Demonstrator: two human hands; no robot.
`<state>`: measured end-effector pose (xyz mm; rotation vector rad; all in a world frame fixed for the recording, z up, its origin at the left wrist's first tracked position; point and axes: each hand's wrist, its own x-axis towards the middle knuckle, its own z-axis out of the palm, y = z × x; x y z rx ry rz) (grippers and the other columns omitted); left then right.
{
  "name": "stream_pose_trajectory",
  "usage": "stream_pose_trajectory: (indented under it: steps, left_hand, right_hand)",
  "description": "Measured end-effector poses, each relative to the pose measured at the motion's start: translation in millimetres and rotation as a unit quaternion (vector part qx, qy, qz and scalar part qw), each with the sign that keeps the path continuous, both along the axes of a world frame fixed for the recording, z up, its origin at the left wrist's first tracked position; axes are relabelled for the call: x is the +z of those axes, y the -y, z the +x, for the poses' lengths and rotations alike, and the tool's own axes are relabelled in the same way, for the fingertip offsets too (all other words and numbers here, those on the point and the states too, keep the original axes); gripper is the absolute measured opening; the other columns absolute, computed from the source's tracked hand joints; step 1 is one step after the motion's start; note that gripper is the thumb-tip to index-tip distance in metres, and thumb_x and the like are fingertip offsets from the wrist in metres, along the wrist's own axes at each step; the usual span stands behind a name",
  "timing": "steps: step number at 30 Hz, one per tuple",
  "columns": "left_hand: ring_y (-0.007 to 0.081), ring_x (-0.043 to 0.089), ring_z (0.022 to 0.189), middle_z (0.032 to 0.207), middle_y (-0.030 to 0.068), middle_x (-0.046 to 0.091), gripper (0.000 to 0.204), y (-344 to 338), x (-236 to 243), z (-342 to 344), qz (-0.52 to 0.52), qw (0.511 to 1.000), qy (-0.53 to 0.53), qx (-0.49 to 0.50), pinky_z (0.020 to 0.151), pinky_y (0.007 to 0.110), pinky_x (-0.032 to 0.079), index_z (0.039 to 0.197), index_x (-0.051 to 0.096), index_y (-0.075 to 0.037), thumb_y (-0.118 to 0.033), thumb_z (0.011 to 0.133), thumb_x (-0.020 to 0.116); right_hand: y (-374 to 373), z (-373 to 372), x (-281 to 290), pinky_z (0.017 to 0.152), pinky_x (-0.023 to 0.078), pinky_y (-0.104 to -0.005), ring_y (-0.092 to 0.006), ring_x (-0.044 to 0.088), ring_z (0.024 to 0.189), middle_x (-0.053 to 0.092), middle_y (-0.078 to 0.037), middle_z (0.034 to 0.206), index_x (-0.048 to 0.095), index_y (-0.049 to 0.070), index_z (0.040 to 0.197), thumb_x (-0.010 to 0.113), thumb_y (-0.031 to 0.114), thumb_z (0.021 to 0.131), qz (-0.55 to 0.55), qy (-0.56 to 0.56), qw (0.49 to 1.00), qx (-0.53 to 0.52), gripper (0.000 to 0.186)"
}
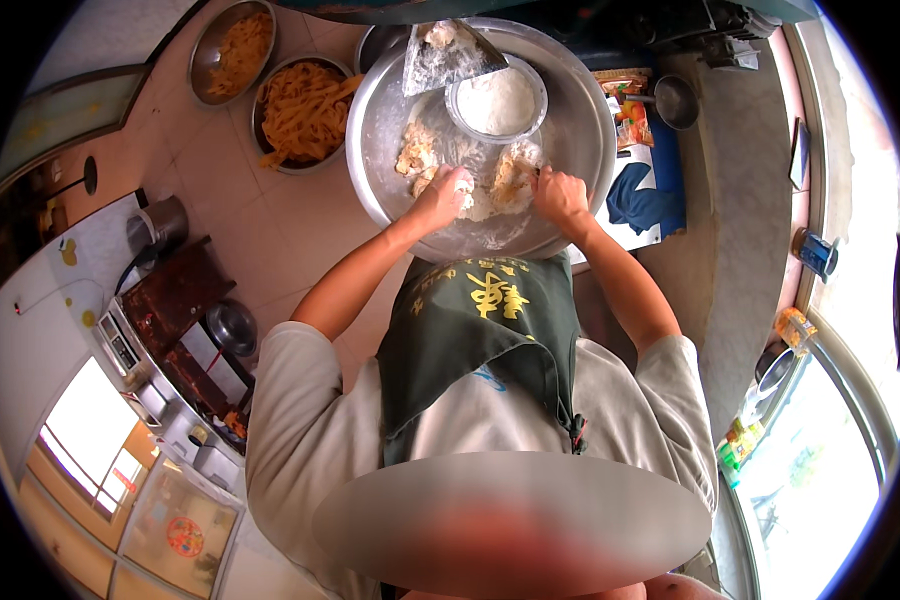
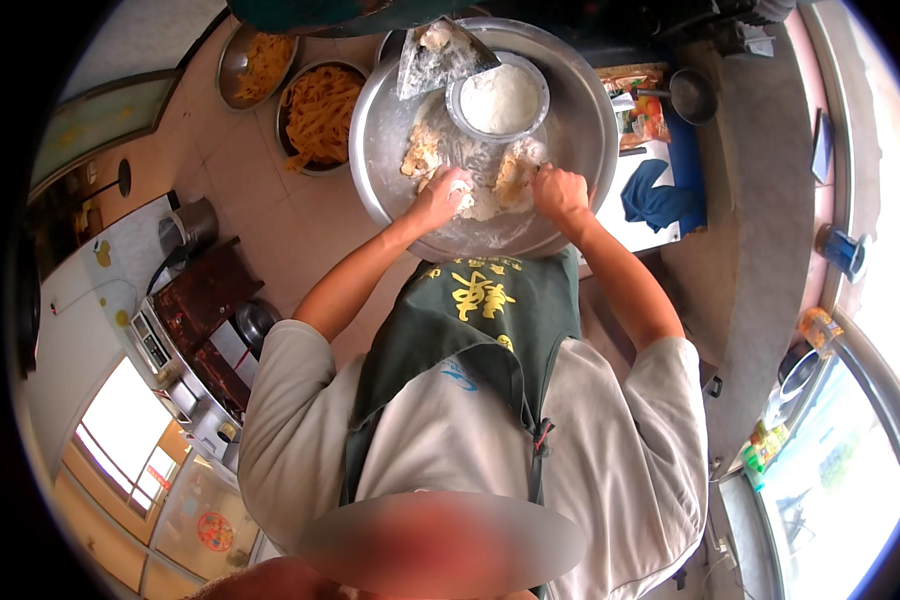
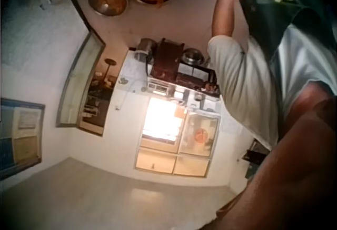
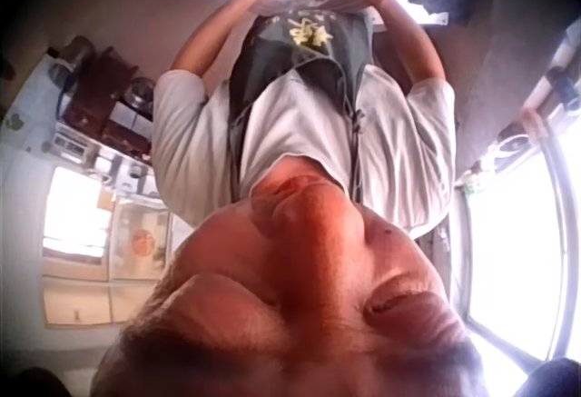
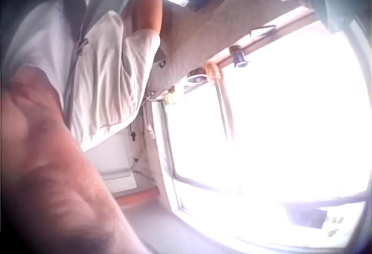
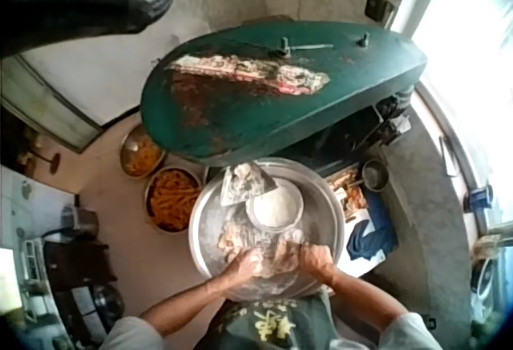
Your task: The person kneads dough in a large bowl using their hands and a scraper, then feeds the dough into a machine that extrudes noodle strands into containers.
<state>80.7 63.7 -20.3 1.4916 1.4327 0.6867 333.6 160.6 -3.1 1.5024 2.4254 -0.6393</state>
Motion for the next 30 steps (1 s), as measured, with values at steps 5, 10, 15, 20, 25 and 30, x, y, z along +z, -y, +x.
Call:
stream_pose_trajectory:
  steps: [5, 10, 15, 20, 25, 30]
  left_hand:
    - [0.0347, 0.054, 0.105, 0.111, 0.0151, 0.055, 0.034, 8.1, -24.0, 32.8, 0.008, 0.99, -0.14, -0.01, 0.089, 0.042, 0.046, 0.115, 0.052, -0.002, -0.003, 0.082, 0.061]
    - [0.035, 0.06, 0.098, 0.101, 0.0141, 0.063, 0.019, 4.5, -59.5, 53.1, 0.071, 0.961, -0.201, -0.177, 0.085, 0.043, 0.05, 0.099, 0.062, -0.003, -0.007, 0.081, 0.059]
    - [0.0371, 0.061, 0.101, 0.112, 0.0177, 0.061, 0.021, 23.7, -47.4, 53.7, -0.013, 0.921, -0.254, -0.295, 0.08, 0.048, 0.054, 0.107, 0.062, -0.008, -0.013, 0.089, 0.052]
    - [0.0413, 0.059, 0.111, 0.125, 0.0236, 0.055, 0.032, 27.1, -37.2, 54.6, -0.052, 0.912, -0.304, -0.271, 0.087, 0.049, 0.052, 0.12, 0.061, -0.008, -0.017, 0.091, 0.05]
    - [0.0387, 0.063, 0.102, 0.116, 0.0213, 0.06, 0.027, 26.7, -50.0, 36.1, -0.063, 0.91, -0.286, -0.294, 0.082, 0.046, 0.052, 0.111, 0.06, -0.007, -0.014, 0.085, 0.057]
    - [0.0377, 0.064, 0.086, 0.099, 0.0186, 0.065, 0.035, 25.5, -34.8, 17.1, -0.165, 0.98, 0.089, -0.061, 0.071, 0.046, 0.049, 0.109, 0.05, -0.011, -0.005, 0.077, 0.063]
  right_hand:
    - [-15.0, 17.4, 11.0, 0.061, 0.054, -0.0497, -0.0397, 0.067, 0.065, 0.067, -0.021, 0.07, 0.058, 0.003, 0.086, 0.052, 0.036, 0.095, 0.057, -0.019, 0.998, -0.015, 0.034]
    - [-20.4, 13.6, 72.4, 0.059, 0.053, -0.0492, -0.0397, 0.066, 0.064, 0.067, -0.02, 0.069, 0.057, 0.004, 0.085, 0.057, 0.033, 0.093, 0.055, -0.068, 0.996, 0.033, 0.03]
    - [-42.4, -33.1, 121.2, 0.06, 0.053, -0.0495, -0.0403, 0.065, 0.065, 0.067, -0.019, 0.072, 0.057, 0.004, 0.09, 0.06, 0.03, 0.093, 0.062, -0.231, 0.969, 0.062, 0.027]
    - [-97.5, -109.9, 116.2, 0.057, 0.054, -0.0484, -0.0391, 0.066, 0.063, 0.066, -0.021, 0.067, 0.059, 0.002, 0.084, 0.056, 0.028, 0.095, 0.149, -0.139, 0.974, 0.094, 0.028]
    - [-151.8, -164.0, 57.9, 0.047, 0.053, -0.0453, -0.0374, 0.064, 0.052, 0.063, -0.019, 0.058, 0.059, 0.005, 0.073, 0.056, 0.033, 0.093, 0.241, -0.13, 0.955, 0.109, 0.035]
    - [-125.0, -161.2, 103.1, 0.054, 0.056, -0.048, -0.0407, 0.066, 0.058, 0.065, -0.023, 0.064, 0.064, 0.003, 0.067, 0.051, 0.038, 0.096, 0.162, -0.144, 0.97, 0.109, 0.047]
